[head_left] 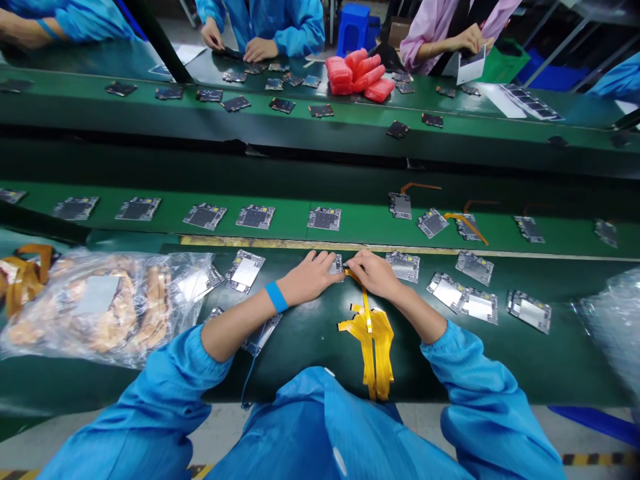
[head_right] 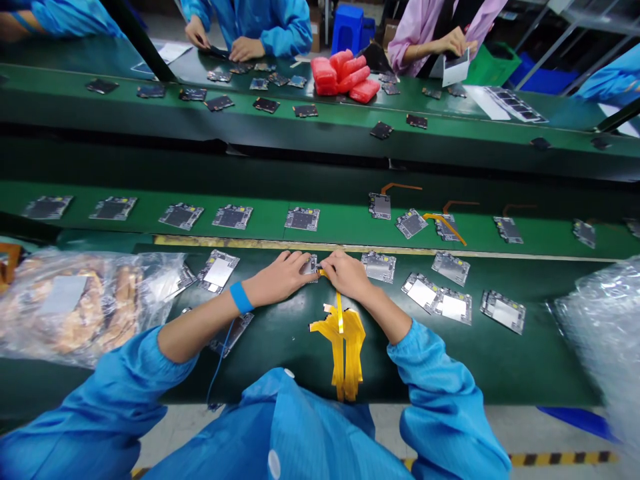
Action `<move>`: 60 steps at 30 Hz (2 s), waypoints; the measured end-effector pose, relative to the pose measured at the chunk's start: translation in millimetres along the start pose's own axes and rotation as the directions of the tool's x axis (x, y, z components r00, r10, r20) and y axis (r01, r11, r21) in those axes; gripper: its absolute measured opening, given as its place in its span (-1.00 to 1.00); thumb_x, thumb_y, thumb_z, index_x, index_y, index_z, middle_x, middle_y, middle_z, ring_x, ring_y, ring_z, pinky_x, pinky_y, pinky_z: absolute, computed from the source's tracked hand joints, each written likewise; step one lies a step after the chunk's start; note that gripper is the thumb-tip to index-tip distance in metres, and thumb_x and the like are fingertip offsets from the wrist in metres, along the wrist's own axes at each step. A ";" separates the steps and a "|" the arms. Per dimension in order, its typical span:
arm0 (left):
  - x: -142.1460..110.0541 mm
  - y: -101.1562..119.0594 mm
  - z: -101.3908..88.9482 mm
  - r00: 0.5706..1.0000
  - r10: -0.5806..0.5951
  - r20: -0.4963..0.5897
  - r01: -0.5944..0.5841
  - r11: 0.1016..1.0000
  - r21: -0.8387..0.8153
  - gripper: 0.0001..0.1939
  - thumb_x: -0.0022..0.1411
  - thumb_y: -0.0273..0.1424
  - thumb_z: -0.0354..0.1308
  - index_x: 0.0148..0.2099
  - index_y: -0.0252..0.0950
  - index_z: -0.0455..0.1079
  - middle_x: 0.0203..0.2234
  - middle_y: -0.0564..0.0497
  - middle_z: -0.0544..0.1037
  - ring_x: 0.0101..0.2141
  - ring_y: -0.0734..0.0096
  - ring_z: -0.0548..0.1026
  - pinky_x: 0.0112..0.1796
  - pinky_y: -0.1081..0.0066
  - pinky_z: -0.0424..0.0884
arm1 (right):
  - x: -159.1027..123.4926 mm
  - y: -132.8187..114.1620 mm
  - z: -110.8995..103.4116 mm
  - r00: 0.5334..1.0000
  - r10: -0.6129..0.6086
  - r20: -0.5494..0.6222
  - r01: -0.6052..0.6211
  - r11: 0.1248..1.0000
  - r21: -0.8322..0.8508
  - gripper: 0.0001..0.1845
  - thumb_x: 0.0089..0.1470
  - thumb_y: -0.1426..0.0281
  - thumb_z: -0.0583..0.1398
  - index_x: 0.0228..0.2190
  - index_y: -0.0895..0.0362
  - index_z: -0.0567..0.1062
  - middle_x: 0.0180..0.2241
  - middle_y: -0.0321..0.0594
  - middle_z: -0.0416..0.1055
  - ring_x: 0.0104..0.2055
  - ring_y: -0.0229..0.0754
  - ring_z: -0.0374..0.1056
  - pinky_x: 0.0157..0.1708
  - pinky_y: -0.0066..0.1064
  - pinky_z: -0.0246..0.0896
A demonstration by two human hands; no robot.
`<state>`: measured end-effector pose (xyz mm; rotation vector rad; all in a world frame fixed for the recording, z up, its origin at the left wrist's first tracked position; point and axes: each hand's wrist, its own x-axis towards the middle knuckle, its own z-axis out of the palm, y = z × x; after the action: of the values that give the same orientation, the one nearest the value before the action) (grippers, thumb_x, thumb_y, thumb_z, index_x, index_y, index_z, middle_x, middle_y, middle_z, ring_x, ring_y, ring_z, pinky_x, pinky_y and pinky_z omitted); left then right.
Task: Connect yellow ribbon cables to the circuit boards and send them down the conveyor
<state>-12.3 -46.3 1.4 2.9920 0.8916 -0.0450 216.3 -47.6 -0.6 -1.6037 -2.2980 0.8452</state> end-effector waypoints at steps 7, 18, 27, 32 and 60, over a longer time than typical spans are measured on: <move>-1.3 0.3 -0.7 1.000 -0.022 -0.019 0.020 0.996 -0.088 -0.66 0.48 -0.40 0.02 0.21 -0.08 0.44 0.02 -0.24 0.44 0.02 0.02 0.37 0.02 0.09 0.22 | 6.7 -5.7 2.0 0.998 -0.014 0.056 0.018 0.998 -0.065 -0.92 0.30 0.40 0.24 -0.24 0.04 0.58 -0.18 -0.23 0.56 -0.16 -0.13 0.46 -0.24 -0.38 0.13; -1.3 -8.9 -8.0 0.997 -0.063 0.050 0.070 0.986 -0.153 -0.58 0.32 -0.44 0.14 0.20 -0.36 0.33 0.05 -0.31 0.43 0.05 -0.05 0.37 0.03 0.10 0.31 | -10.9 6.3 -0.5 0.993 -0.011 -0.121 0.031 0.985 0.168 -0.87 0.31 0.37 0.18 -0.28 0.07 0.53 -0.26 -0.22 0.54 -0.22 -0.15 0.43 -0.22 -0.39 0.19; 96.0 -27.9 -37.7 0.960 -0.233 -0.154 0.191 0.950 -0.249 -0.48 0.37 -0.27 0.12 0.28 -0.40 0.25 0.04 -0.30 0.43 0.03 -0.04 0.39 0.03 0.09 0.36 | -60.9 1.4 -20.0 0.918 0.079 -0.389 0.070 0.932 0.355 -0.68 0.34 0.16 0.10 -0.35 0.07 0.49 -0.34 -0.17 0.47 -0.33 -0.14 0.34 -0.27 -0.32 0.25; 133.1 -62.0 -36.7 0.948 -0.318 -0.018 0.311 0.937 -0.158 -0.51 0.33 -0.37 0.12 0.27 -0.40 0.32 0.14 -0.33 0.39 0.11 -0.11 0.36 0.02 0.04 0.38 | -91.5 6.7 -10.5 0.933 0.104 -0.345 0.023 0.938 0.347 -0.73 0.32 0.16 0.15 -0.24 0.08 0.53 -0.34 -0.19 0.44 -0.37 -0.16 0.32 -0.35 -0.35 0.24; 11.8 -5.1 -15.4 0.999 -0.031 0.042 0.033 0.998 -0.053 -0.52 0.26 -0.28 0.19 0.18 -0.34 0.41 -0.06 -0.29 0.45 0.00 -0.10 0.37 -0.06 0.10 0.27 | -80.8 -7.2 5.6 0.977 0.181 0.114 -0.193 0.976 0.101 -0.85 0.21 0.26 0.30 -0.36 0.05 0.59 -0.46 -0.33 0.54 -0.40 -0.21 0.39 -0.41 -0.43 -0.07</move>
<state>-4.9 -35.2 16.4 2.9162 0.9207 -0.0810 238.9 -124.9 10.7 -1.7867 -2.1468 1.1050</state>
